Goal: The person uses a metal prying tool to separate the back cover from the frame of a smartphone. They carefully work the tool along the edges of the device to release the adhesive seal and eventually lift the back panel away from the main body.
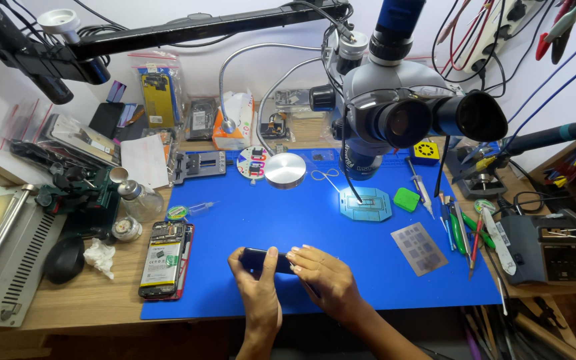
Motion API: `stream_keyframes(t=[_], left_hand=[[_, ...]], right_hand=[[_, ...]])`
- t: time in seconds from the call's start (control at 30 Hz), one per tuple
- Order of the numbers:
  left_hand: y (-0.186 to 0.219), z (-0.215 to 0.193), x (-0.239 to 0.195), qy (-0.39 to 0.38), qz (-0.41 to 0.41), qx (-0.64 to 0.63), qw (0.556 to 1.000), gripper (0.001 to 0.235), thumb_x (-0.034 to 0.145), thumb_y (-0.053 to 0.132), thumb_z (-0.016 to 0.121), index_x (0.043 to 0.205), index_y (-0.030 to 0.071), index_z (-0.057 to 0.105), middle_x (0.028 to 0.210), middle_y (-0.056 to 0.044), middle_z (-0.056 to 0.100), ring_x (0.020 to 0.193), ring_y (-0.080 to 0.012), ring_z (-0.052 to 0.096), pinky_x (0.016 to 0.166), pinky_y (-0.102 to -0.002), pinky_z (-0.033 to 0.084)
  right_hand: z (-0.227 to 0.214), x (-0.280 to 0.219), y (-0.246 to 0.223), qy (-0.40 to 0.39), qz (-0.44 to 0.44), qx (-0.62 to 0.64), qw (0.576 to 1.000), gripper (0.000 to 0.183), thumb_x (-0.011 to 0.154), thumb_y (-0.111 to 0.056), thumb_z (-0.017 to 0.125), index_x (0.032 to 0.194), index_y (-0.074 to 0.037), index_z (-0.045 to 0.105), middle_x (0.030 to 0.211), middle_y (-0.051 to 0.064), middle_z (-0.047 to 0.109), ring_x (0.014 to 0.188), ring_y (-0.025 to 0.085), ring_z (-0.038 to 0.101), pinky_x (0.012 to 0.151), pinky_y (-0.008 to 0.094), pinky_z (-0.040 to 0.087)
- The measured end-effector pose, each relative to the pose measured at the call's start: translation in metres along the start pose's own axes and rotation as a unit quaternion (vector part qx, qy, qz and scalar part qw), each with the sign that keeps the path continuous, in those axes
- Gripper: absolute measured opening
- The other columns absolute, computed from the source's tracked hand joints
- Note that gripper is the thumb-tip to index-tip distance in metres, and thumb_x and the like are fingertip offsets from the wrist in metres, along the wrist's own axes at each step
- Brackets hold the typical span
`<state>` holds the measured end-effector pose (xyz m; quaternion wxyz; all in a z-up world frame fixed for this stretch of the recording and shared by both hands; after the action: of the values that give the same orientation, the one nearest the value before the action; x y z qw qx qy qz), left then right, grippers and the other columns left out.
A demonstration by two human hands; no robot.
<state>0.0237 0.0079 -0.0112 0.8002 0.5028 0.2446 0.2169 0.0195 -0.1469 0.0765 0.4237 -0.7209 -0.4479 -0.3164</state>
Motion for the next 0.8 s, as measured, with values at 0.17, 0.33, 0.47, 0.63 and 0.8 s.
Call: stream_keyframes(t=[0.17, 0.33, 0.47, 0.63, 0.8], left_hand=[[0.019, 0.008, -0.006, -0.018, 0.040, 0.061, 0.997, 0.040, 0.089, 0.014, 0.080, 0.112, 0.012, 0.047, 0.095, -0.005, 0.056, 0.086, -0.0155, 0.058, 0.084, -0.030, 0.053], [0.026, 0.011, -0.003, -0.043, 0.051, 0.054, 0.996, 0.042, 0.090, 0.014, 0.080, 0.114, 0.013, 0.046, 0.094, -0.005, 0.055, 0.083, -0.0155, 0.058, 0.081, -0.030, 0.053], [0.016, 0.011, -0.005, -0.053, 0.038, 0.057, 0.996, 0.032, 0.095, 0.019, 0.073, 0.117, 0.011, 0.050, 0.097, -0.005, 0.055, 0.087, -0.0157, 0.056, 0.083, -0.030, 0.050], [0.015, 0.008, -0.009, -0.061, 0.071, 0.068, 0.993, 0.030, 0.101, 0.025, 0.065, 0.121, 0.010, 0.050, 0.101, -0.005, 0.057, 0.091, -0.0151, 0.056, 0.085, -0.029, 0.050], [0.021, 0.020, -0.018, -0.107, 0.070, 0.104, 0.986, 0.033, 0.099, 0.032, 0.066, 0.116, 0.012, 0.047, 0.094, -0.005, 0.057, 0.083, -0.0153, 0.058, 0.078, -0.030, 0.053]], right_hand=[[-0.001, -0.007, 0.026, 0.082, 0.184, 0.130, 0.971, 0.020, 0.092, 0.002, 0.075, 0.105, -0.010, 0.067, 0.112, 0.015, 0.081, 0.109, 0.030, 0.081, 0.097, 0.039, 0.067], [0.000, 0.001, 0.018, 0.074, 0.098, 0.123, 0.985, 0.017, 0.094, 0.002, 0.074, 0.103, -0.010, 0.067, 0.114, 0.013, 0.080, 0.112, 0.033, 0.080, 0.103, 0.046, 0.065], [0.002, 0.005, 0.008, 0.100, 0.071, 0.102, 0.987, 0.014, 0.097, 0.001, 0.071, 0.105, -0.010, 0.066, 0.115, 0.015, 0.079, 0.111, 0.034, 0.080, 0.103, 0.049, 0.065], [0.001, 0.005, 0.007, 0.113, 0.106, 0.114, 0.981, 0.016, 0.096, 0.002, 0.072, 0.104, -0.009, 0.064, 0.113, 0.018, 0.079, 0.110, 0.034, 0.080, 0.102, 0.048, 0.065], [-0.002, 0.015, -0.014, 0.106, 0.007, 0.005, 0.994, 0.010, 0.099, -0.002, 0.068, 0.107, -0.003, 0.063, 0.115, 0.021, 0.076, 0.114, 0.040, 0.077, 0.099, 0.048, 0.067]])
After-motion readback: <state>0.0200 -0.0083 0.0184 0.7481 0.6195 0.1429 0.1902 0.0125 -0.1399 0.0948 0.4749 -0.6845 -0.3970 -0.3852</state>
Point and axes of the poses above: each hand's wrist, its own x-axis towards the middle knuckle, its own z-axis out of the palm, y = z × x, the point moved 7 cm from there along x, towards the middle knuckle
